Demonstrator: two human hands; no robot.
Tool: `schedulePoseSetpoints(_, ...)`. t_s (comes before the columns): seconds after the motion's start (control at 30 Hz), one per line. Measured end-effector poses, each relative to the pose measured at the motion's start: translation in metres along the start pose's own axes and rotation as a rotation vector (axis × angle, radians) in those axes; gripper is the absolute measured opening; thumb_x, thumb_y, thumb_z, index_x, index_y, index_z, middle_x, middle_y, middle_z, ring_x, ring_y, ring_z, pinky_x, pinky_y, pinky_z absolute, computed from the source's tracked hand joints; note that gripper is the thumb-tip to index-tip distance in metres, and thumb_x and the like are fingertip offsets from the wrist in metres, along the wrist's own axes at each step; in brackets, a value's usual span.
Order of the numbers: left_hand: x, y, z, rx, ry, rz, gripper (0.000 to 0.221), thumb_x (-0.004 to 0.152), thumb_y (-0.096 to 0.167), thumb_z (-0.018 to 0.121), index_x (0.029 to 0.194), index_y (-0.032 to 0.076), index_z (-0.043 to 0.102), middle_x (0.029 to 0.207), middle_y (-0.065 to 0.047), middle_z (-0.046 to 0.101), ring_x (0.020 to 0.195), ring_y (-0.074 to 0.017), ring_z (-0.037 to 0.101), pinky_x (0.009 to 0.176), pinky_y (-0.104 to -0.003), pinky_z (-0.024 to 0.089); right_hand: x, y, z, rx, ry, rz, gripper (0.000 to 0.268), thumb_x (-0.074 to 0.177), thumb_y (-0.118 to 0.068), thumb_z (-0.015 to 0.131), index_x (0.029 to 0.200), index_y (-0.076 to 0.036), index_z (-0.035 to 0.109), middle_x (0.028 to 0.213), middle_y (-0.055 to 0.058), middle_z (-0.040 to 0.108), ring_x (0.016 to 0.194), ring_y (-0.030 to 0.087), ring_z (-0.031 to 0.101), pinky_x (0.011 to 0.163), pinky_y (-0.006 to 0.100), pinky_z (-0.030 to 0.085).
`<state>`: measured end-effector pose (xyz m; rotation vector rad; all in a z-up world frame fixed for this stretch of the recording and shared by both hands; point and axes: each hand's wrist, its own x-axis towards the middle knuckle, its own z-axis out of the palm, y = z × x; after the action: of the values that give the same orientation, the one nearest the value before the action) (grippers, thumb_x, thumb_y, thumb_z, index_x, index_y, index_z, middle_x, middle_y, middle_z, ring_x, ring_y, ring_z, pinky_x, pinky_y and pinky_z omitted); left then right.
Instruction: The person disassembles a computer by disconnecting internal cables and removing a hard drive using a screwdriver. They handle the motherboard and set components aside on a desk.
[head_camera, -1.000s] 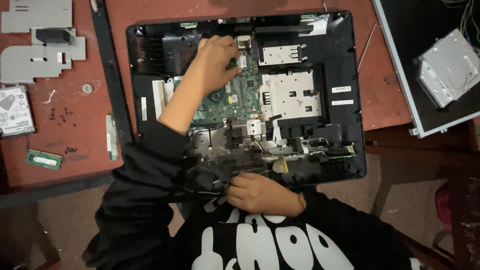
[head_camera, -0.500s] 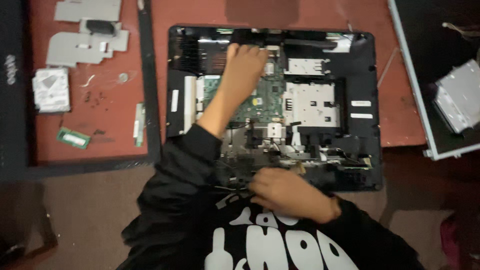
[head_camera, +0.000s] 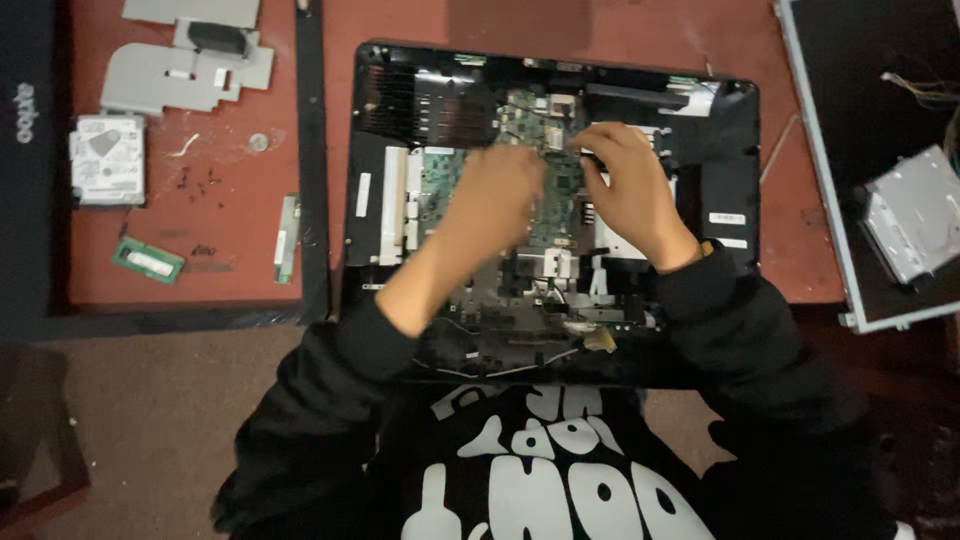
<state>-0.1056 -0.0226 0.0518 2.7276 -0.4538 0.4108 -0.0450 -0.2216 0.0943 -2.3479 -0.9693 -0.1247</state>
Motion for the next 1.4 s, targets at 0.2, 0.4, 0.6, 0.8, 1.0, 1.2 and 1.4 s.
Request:
schedulePoseSetpoints(0.2, -0.088, 0.054, -0.070, -0.002, -0.161, 0.033, 0.044, 0.083, 0.025, 0.080, 0.121, 0.007, 0.070, 0.132, -0.018, 0.062, 0.128, -0.0411, 0.056, 0.104, -0.055, 0.043, 0.019, 0.024, 0.030, -0.085, -0.057, -0.230, 0.024, 0.096, 0.001, 0.065, 0.119, -0.003, 0.072, 0.115, 0.019, 0.066, 0.111, 0.044, 0.062, 0.093, 0.051, 0.049)
schedulePoseSetpoints(0.4, -0.170, 0.001, -0.122, -0.140, 0.094, -0.294, 0.022, 0.098, 0.017, 0.063, 0.112, 0.001, 0.067, 0.110, -0.018, 0.066, 0.112, -0.0380, 0.061, 0.102, -0.048, 0.040, 0.018, 0.021, 0.026, -0.074, -0.144, -0.229, 0.026, 0.099, 0.001, 0.064, 0.122, 0.003, 0.073, 0.120, 0.023, 0.068, 0.120, 0.043, 0.063, 0.102, 0.050, 0.049)
schedulePoseSetpoints(0.6, -0.273, -0.079, -0.135, 0.144, 0.525, -0.643, 0.011, 0.103, 0.007, 0.067, 0.108, 0.006, 0.077, 0.099, -0.013, 0.074, 0.089, -0.0366, 0.070, 0.081, -0.046, 0.051, 0.010, 0.013, -0.013, -0.031, -0.185, -0.283, 0.036, 0.102, 0.005, 0.060, 0.138, 0.008, 0.062, 0.137, 0.030, 0.061, 0.130, 0.049, 0.055, 0.111, 0.057, 0.041)
schedulePoseSetpoints(0.8, -0.254, -0.035, -0.123, -0.106, 0.498, -0.596, 0.015, 0.109, 0.007, 0.056, 0.113, 0.005, 0.071, 0.110, -0.012, 0.070, 0.097, -0.0296, 0.065, 0.084, -0.040, 0.048, -0.056, 0.089, -0.096, -0.303, -0.006, -0.118, 0.028, 0.113, 0.003, 0.063, 0.140, 0.006, 0.068, 0.128, 0.027, 0.065, 0.115, 0.046, 0.058, 0.098, 0.053, 0.041)
schedulePoseSetpoints(1.0, -0.232, -0.017, -0.100, -0.128, 0.287, -0.467, 0.021, 0.105, 0.011, 0.066, 0.125, 0.007, 0.069, 0.121, -0.015, 0.061, 0.116, -0.0355, 0.061, 0.103, -0.045, 0.048, -0.162, 0.221, -0.125, -0.554, 0.187, 0.246, 0.014, 0.111, -0.010, 0.070, 0.114, 0.001, 0.077, 0.098, 0.019, 0.075, 0.086, 0.036, 0.070, 0.074, 0.046, 0.048)
schedulePoseSetpoints(1.2, -0.233, -0.015, -0.091, -0.045, 0.289, -0.520, 0.014, 0.108, 0.006, 0.070, 0.121, 0.005, 0.073, 0.117, -0.016, 0.068, 0.100, -0.0325, 0.066, 0.091, -0.044, 0.051, -0.173, 0.219, -0.090, -0.427, 0.253, 0.342, 0.014, 0.107, -0.012, 0.071, 0.100, 0.000, 0.067, 0.088, 0.021, 0.071, 0.079, 0.041, 0.067, 0.065, 0.051, 0.043)
schedulePoseSetpoints(1.4, -0.238, -0.008, -0.080, 0.056, 0.252, -0.598, 0.018, 0.108, 0.004, 0.076, 0.126, 0.003, 0.077, 0.115, -0.016, 0.063, 0.087, -0.0290, 0.060, 0.081, -0.043, 0.051, -0.130, 0.212, -0.062, -0.403, 0.248, 0.470, 0.027, 0.103, -0.028, 0.071, 0.100, -0.002, 0.072, 0.082, 0.024, 0.072, 0.078, 0.047, 0.069, 0.065, 0.056, 0.046)
